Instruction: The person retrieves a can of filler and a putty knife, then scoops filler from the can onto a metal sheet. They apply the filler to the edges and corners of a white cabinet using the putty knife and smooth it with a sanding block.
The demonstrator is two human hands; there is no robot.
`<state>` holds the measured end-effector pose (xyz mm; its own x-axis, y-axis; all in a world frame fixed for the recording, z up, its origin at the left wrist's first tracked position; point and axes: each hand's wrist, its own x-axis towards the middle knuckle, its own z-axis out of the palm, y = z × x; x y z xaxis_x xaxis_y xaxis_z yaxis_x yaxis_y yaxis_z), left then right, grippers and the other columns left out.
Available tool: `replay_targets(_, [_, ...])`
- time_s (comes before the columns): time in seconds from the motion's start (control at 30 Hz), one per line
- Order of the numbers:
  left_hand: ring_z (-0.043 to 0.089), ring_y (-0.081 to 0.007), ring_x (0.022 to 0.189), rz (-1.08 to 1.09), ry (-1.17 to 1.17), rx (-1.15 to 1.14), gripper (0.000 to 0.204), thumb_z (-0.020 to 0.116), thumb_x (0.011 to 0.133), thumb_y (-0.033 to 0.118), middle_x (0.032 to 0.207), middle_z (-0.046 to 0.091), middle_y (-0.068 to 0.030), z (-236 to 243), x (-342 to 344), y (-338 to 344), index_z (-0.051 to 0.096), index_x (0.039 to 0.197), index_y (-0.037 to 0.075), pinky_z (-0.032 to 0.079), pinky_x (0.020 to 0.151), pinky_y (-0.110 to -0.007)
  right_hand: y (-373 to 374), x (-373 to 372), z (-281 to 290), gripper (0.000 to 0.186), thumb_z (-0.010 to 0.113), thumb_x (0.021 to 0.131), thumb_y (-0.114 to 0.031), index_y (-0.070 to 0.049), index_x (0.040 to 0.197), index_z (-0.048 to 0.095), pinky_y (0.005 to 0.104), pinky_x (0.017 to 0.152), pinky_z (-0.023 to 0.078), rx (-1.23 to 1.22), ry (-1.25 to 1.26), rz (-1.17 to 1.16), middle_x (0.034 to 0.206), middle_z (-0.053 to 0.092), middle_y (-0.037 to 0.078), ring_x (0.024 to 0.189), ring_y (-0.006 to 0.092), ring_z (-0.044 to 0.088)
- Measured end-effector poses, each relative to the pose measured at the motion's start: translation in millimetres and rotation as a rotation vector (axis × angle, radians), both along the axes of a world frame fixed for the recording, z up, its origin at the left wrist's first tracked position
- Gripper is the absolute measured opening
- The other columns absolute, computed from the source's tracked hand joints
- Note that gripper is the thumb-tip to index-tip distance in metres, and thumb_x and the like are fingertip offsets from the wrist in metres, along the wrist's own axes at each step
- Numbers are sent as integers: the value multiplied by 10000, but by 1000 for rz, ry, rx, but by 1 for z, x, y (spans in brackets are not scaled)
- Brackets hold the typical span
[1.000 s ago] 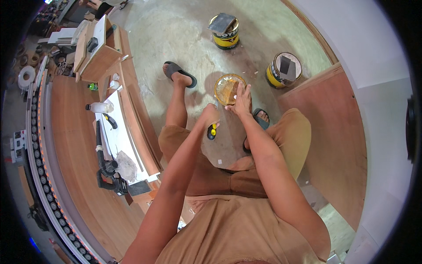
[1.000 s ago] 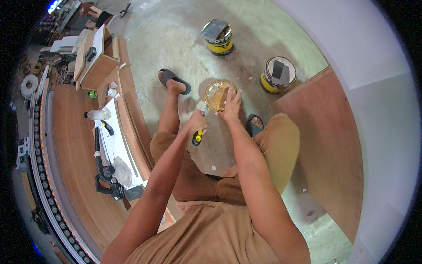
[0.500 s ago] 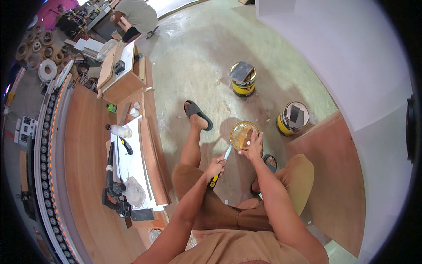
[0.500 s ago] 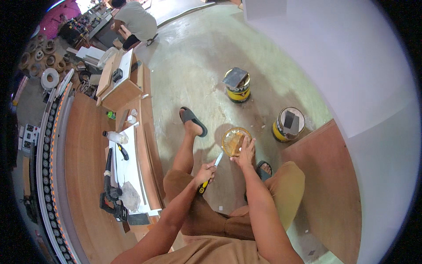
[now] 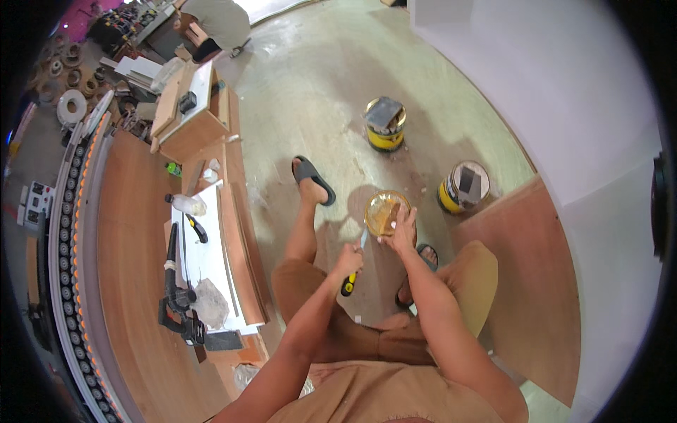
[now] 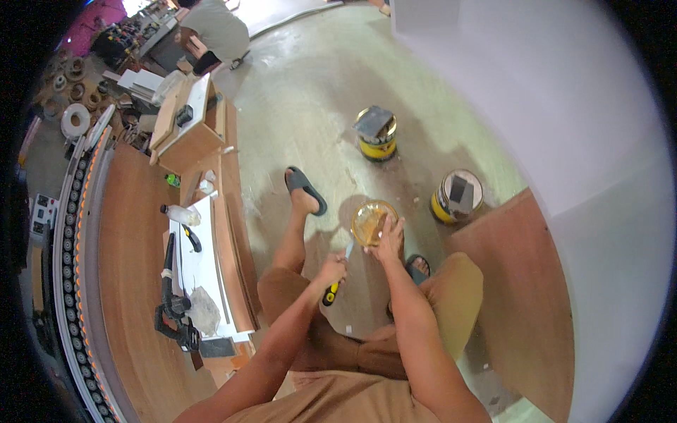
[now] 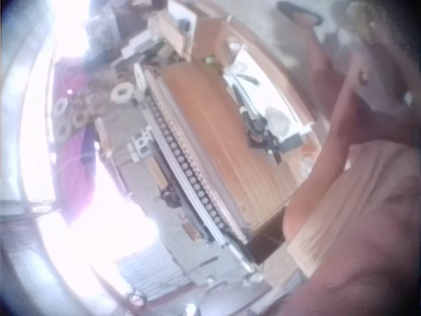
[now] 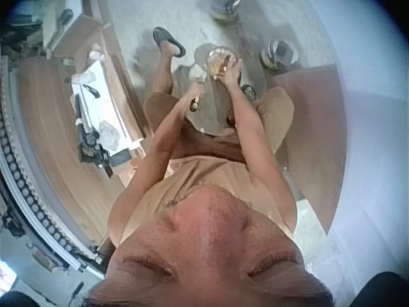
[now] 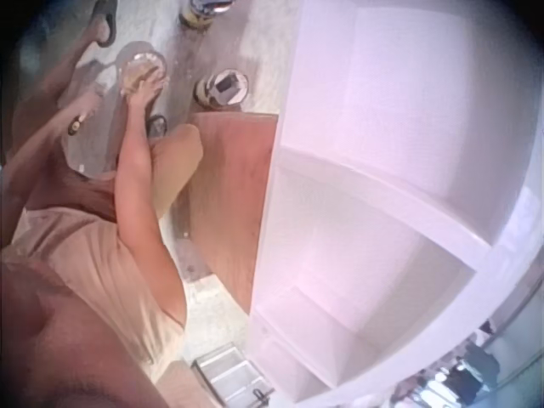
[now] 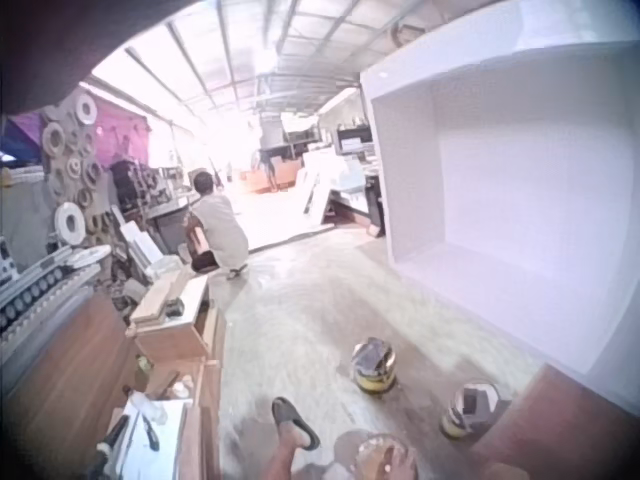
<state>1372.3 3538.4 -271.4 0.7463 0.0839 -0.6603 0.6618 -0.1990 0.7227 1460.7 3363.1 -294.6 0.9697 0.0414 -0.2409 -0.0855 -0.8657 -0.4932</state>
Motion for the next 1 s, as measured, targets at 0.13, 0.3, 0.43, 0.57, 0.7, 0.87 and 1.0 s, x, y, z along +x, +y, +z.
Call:
replay_targets(0.13, [451, -142, 394, 90, -5, -253, 306, 434, 952, 115, 557, 471, -25, 3, -14, 9, 571, 1217, 46, 382, 367, -319, 1, -5, 4, 1355, 938, 493, -299, -99, 1518, 74, 438, 1117, 331, 32, -36, -13, 1526, 58, 314, 1387, 460, 245])
replay_targets(0.3, [420, -131, 383, 173, 3, -391, 476, 466, 975, 153, 542, 436, -6, -3, -21, 11, 399, 1444, 110, 367, 362, -305, 3, -2, 16, 1340, 935, 515, -302, -102, 1519, 72, 433, 1118, 335, -22, 32, -25, 1533, 46, 302, 1393, 439, 252])
replay_targets(0.43, [410, -137, 367, 192, 6, -426, 491, 479, 977, 167, 537, 438, -3, -5, -19, 13, 386, 1456, 106, 358, 354, -310, 1, -1, 13, 1364, 936, 502, -350, -104, 1521, 63, 441, 1124, 323, -18, 51, -23, 1530, 37, 311, 1379, 450, 267])
replay_targets(0.57, [421, -153, 367, -42, -21, -39, 454, 460, 975, 146, 540, 444, -4, 3, -8, 8, 428, 1424, 87, 355, 354, -316, 0, 2, 12, 1376, 938, 492, -366, -104, 1521, 63, 439, 1121, 328, -8, 41, -10, 1525, 46, 317, 1372, 453, 279])
replay_targets(0.7, [437, -169, 370, -59, 17, 83, 439, 442, 964, 119, 555, 463, -13, 25, 6, -12, 451, 1400, 73, 357, 356, -321, 2, 0, 10, 1356, 936, 504, -341, -116, 1522, 69, 435, 1102, 359, -46, 39, -15, 1539, 34, 294, 1366, 437, 313])
replay_targets(0.87, [440, -168, 363, 149, 73, -371, 474, 468, 963, 133, 557, 457, -18, 7, -6, 14, 405, 1430, 78, 365, 352, -320, 5, -1, 14, 1351, 934, 512, -338, -144, 1526, 63, 438, 1075, 396, -77, 42, -14, 1547, 29, 280, 1351, 427, 350])
replay_targets(1.0, [431, -141, 372, 244, 115, -623, 517, 501, 970, 155, 567, 460, -16, -1, -12, 22, 354, 1465, 135, 352, 342, -306, 4, 0, 18, 1348, 929, 521, -344, -153, 1529, 55, 436, 1058, 415, -75, 49, -25, 1547, 29, 277, 1337, 426, 372])
